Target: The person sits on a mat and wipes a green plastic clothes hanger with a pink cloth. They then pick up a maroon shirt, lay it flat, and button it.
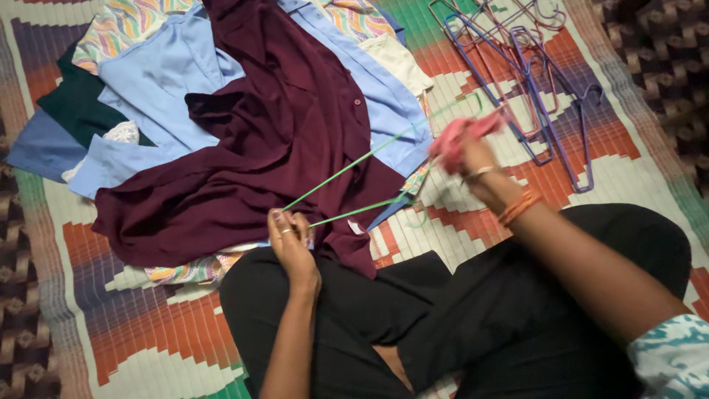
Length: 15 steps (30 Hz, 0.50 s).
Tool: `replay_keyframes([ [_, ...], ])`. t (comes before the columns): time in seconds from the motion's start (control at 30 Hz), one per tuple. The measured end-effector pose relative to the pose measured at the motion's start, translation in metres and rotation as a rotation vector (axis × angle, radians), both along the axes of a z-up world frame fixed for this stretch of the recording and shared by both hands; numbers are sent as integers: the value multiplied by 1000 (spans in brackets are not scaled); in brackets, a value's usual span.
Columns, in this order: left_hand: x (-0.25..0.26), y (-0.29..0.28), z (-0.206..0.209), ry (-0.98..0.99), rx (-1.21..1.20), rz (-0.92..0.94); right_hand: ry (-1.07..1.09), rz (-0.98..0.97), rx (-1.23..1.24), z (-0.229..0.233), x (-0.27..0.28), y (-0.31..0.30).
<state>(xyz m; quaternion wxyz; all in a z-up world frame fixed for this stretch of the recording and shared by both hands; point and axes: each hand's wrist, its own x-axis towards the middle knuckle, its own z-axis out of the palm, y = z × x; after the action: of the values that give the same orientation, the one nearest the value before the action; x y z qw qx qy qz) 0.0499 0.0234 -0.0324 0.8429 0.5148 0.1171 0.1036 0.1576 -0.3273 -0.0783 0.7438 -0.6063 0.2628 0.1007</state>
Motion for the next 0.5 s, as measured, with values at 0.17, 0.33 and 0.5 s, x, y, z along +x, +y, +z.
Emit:
replay_keyframes([
  [0.17, 1, 4, 2, 56, -98, 20, 162, 440, -180, -68, -43, 35],
  [0.33, 1, 7, -2, 127, -94, 93, -6, 102, -19, -54, 27, -38],
  [0.5, 3, 3, -4, 64, -120, -27, -77, -202, 93, 12, 15, -27],
])
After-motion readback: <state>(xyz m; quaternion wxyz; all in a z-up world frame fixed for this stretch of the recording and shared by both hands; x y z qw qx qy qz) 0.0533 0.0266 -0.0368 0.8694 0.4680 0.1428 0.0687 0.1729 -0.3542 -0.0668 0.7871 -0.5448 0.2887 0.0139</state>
